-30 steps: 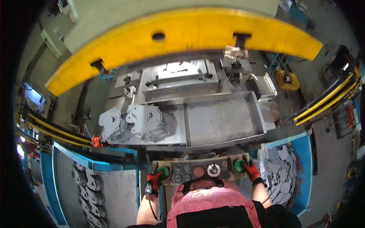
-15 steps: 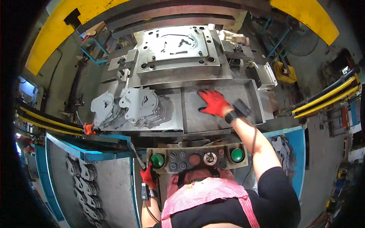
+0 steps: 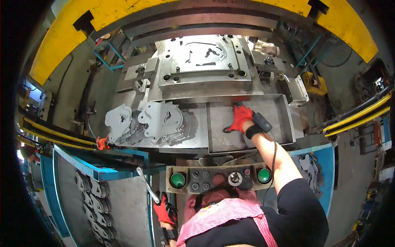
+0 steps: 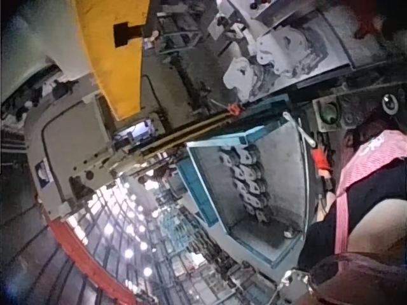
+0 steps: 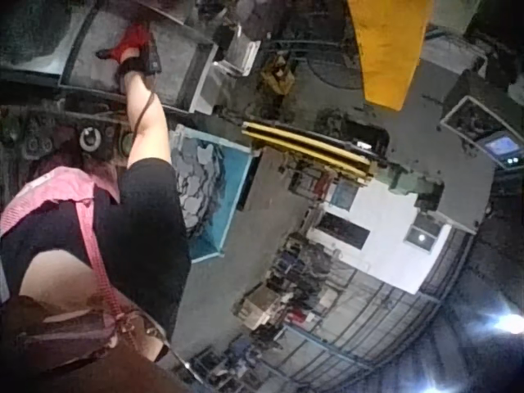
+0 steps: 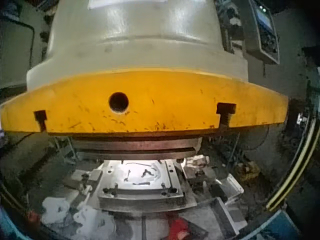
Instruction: Using a hydraulic press to stamp metal components and then stacking the finished parts in a bin.
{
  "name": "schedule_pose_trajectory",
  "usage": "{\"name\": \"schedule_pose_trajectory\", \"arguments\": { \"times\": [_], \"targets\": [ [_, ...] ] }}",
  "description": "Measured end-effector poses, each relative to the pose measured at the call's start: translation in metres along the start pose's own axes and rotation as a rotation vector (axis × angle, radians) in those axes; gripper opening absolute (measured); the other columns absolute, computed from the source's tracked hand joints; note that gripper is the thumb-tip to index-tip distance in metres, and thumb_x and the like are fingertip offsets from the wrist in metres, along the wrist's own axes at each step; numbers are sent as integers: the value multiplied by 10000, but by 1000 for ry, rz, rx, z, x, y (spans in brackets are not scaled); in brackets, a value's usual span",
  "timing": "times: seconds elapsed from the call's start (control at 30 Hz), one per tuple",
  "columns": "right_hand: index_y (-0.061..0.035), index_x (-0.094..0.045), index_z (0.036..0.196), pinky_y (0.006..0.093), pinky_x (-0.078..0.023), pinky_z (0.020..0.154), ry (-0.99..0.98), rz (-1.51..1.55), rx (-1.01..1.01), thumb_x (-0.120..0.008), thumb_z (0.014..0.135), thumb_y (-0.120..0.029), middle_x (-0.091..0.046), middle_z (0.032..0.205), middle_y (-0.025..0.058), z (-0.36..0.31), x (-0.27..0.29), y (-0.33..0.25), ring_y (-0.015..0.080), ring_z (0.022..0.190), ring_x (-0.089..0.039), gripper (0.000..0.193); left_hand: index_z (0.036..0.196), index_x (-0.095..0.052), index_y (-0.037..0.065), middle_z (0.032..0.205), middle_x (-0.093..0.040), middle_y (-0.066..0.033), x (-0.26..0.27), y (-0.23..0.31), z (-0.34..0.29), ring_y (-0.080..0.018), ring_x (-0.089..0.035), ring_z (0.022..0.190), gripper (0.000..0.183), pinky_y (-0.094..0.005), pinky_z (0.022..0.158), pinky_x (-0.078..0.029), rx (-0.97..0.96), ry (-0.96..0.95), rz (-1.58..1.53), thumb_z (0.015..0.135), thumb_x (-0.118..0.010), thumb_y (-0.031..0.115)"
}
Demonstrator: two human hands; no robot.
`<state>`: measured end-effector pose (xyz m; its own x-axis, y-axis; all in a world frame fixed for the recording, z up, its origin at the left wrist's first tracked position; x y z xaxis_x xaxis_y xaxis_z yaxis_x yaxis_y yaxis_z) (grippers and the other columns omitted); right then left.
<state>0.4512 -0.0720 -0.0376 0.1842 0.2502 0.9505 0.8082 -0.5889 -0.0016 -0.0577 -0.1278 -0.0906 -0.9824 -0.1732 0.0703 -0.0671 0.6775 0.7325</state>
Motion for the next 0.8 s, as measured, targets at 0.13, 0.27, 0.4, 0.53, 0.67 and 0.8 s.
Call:
{"name": "schedule_pose_trajectory", "arguments": {
  "times": [0.13,0.27,0.4,0.53,0.67,0.8],
  "targets": [
    [-44,-493,1219,416,-459,871,146,303,-82,-810,525,-527,-587,1108,169,-19,-15,53,323,1034,-563,903,1105,-500,106,638,-504,-4,-19,44,-2,-110,-448,417,349,-274,343,-360,-353,2,164,837,-659,264],
    [10,-641,987,371,-474,810,105,747,-2,-725,705,-416,-646,956,204,-30,-24,115,325,931,-616,518,1001,-497,120,674,-525,-17,-100,121,-30,-124,-484,433,288,-276,340,-380,-238,-447,230,878,-592,363],
    [4,-655,909,330,-467,607,15,785,-150,-680,790,-299,-645,773,117,-54,-27,146,212,695,-599,326,996,-551,97,648,-514,7,-222,205,-36,-106,-518,552,232,-248,415,-374,-181,-790,278,897,-574,305],
    [-15,-641,985,339,-484,713,313,868,-85,-648,801,-181,-662,873,147,-74,-26,151,236,799,-627,248,882,-552,84,624,-545,-40,-343,263,-17,-158,-498,429,269,-303,363,-367,-242,-1074,299,922,-514,347],
    [-27,-593,1148,295,-467,786,602,1145,-153,-585,816,-57,-658,991,93,-88,-45,155,163,861,-598,333,883,-552,90,655,-570,-53,-394,277,-1,-167,-509,426,267,-325,353,-384,-384,-887,670,913,-514,352],
    [-27,-598,1150,306,-469,794,562,1076,-347,-582,826,-57,-665,998,104,-94,-64,159,165,866,-607,325,875,-557,104,651,-553,-41,-397,271,-6,-152,-509,460,255,-319,367,-381,-261,-922,513,885,-544,359]
  ]
}}
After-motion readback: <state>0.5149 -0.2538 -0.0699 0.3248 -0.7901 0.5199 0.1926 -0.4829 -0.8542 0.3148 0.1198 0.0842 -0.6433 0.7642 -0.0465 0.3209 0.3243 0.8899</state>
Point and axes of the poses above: each hand's wrist, its own z-axis towards the middle knuckle, its own x-axis out of the back of the hand, y = z × x, the point moved 2 cm from there along z, towards the middle knuckle
